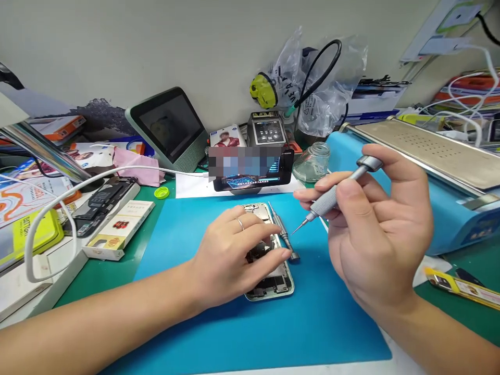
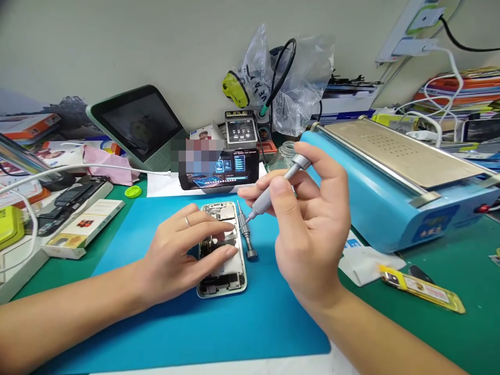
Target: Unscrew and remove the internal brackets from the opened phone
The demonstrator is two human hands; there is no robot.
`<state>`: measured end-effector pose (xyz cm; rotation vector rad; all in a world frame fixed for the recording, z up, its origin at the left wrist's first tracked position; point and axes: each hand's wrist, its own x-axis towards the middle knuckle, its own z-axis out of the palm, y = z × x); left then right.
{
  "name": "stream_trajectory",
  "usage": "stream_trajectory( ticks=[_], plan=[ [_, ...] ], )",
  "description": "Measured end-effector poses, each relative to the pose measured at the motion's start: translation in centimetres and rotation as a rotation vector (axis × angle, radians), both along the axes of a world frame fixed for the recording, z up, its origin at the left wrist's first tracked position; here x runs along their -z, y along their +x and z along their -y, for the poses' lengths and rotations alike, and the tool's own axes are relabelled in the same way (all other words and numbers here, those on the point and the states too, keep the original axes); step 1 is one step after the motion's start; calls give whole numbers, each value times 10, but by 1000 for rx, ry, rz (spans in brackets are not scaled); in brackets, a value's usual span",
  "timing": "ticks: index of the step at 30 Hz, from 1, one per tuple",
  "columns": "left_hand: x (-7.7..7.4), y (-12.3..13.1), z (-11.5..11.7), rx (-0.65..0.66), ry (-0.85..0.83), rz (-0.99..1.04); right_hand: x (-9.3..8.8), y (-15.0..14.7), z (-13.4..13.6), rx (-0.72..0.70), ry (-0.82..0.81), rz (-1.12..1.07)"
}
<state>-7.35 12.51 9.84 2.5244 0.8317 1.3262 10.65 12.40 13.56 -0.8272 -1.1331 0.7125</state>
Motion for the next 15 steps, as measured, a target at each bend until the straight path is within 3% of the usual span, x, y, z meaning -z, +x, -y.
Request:
stream_trajectory(
  ticks=[15],
  plan=[
    [1, 0, -2, 58, -89, 13, 8, -5, 4, -61, 30, 61]
  ],
)
